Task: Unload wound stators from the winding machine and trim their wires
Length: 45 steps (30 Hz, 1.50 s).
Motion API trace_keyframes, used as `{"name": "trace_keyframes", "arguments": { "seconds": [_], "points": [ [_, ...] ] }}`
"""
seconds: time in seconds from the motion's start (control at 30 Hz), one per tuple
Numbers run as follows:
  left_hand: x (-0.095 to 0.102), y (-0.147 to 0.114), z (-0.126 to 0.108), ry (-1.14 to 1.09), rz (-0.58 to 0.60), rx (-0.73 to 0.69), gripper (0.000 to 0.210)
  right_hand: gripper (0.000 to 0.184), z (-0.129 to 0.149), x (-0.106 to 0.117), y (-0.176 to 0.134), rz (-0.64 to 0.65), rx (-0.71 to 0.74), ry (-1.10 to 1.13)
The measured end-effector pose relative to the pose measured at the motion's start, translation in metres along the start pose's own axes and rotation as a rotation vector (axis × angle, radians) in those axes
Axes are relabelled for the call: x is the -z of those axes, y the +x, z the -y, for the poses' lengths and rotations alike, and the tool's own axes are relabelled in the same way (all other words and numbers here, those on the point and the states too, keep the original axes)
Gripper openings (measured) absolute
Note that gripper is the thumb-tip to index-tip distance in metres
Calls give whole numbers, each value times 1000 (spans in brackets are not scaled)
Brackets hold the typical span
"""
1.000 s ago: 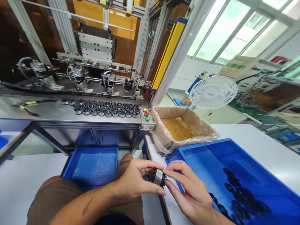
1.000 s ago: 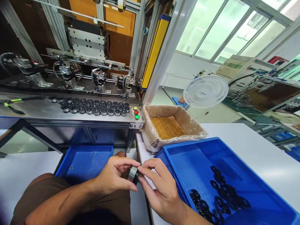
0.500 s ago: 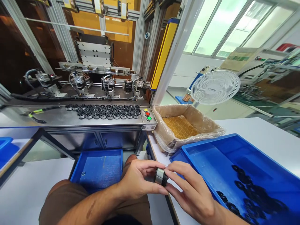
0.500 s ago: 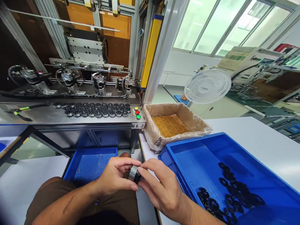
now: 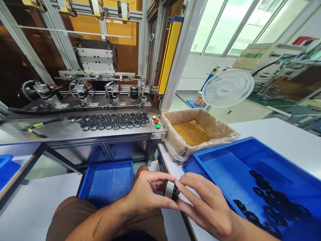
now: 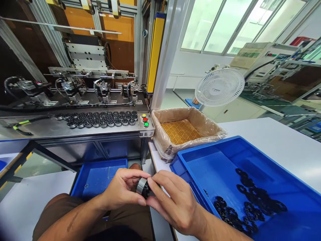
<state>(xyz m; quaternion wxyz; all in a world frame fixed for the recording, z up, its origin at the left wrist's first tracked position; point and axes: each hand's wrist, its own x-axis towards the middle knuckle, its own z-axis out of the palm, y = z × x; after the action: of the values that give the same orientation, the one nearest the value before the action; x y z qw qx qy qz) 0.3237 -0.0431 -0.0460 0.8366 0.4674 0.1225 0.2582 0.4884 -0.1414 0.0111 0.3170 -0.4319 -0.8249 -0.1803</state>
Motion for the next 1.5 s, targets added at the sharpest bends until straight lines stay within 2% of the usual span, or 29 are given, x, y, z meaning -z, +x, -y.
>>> {"name": "trace_keyframes", "arguments": {
  "seconds": [0.27, 0.47, 0.77, 0.97, 1.03, 1.1, 1.17, 1.23, 1.3, 1.37, 1.5],
  "points": [
    [-2, 2, 1, -63, -15, -5, 56, 15, -2, -1, 0, -9, 16, -14],
    [-3, 0, -1, -89, 22, -33, 55, 17, -1, -1, -1, -25, 0, -25],
    [-10, -3, 3, -123, 37, -12, 54, 19, 1, 0, -3, 15, 74, -65],
    [-7, -3, 9, -52, 44, -37, 52, 20, 1, -7, -7, 32, 57, -64],
    [-5, -4, 9, 6, 55, -67, 52, 21, -1, -8, -7, 12, -2, -1],
    [-3, -8, 5, 92, 79, -113, 52, 30, -5, -8, -6, -22, -136, 83],
    [-1, -12, 0, 246, 125, -163, 51, 43, -10, -9, -6, -53, -299, 155],
    [-1, -15, -5, 437, 178, -229, 53, 46, -14, -10, -5, -67, -401, 213],
    [-2, -17, -9, 588, 214, -296, 56, 39, -15, -12, -3, -67, -433, 277],
    [-4, -17, -10, 648, 233, -345, 60, 32, -13, -14, 0, -63, -440, 325],
    [-3, -19, -6, 619, 245, -305, 55, 29, -10, -14, 0, -14, -441, 285]
  ]
}}
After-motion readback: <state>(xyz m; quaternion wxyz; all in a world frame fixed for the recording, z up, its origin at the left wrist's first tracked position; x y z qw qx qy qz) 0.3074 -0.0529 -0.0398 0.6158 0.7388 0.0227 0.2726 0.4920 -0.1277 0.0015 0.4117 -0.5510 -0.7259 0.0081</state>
